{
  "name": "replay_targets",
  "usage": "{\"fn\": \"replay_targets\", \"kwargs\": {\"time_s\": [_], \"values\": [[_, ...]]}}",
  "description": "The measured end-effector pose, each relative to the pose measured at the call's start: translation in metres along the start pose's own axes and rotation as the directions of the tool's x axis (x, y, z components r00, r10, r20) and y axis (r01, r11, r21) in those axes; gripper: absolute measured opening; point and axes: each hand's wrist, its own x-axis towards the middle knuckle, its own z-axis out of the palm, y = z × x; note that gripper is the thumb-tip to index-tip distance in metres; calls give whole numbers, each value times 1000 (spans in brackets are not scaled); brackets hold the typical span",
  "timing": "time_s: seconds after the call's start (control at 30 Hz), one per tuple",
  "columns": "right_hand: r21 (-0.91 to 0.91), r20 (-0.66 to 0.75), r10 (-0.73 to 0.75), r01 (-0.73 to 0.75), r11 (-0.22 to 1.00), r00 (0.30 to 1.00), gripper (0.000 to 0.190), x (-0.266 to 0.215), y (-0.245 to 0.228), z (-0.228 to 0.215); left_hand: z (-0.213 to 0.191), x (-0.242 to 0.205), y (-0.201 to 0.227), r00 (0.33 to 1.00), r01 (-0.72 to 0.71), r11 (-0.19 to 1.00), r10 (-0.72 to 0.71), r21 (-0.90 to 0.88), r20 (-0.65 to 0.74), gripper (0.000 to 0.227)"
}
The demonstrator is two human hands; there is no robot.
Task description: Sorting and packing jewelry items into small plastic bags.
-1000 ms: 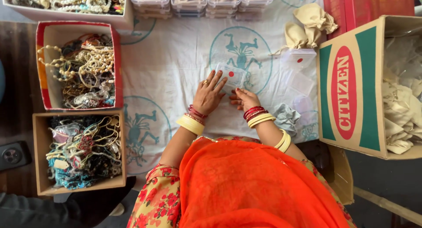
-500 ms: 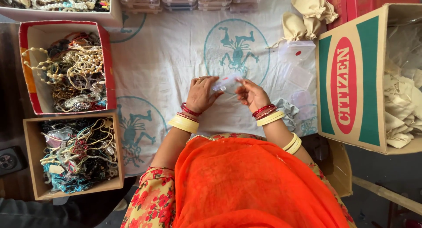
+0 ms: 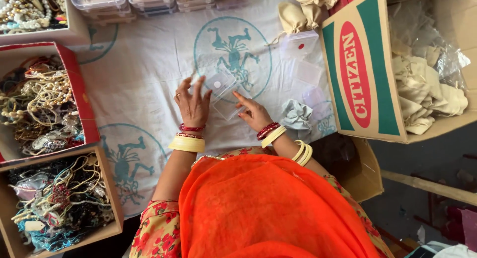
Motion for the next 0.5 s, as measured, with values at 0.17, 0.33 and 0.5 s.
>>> {"fn": "replay_targets", "kwargs": {"time_s": [0.17,0.33,0.5], "values": [[-371,-167,-497,413,832,852,55,-44,-31,-43,-33,8,23,940,-305,949,286,83,187,61],[-660,-258,-324,78,747,910,48,-86,-8,-85,-36,-3,22,870,-400,912,408,-88,276,87],[-755,-276,-264,-38,655,924,56,-96,63,-75,-27,-14,28,875,-348,935,348,-63,336,95]]}}
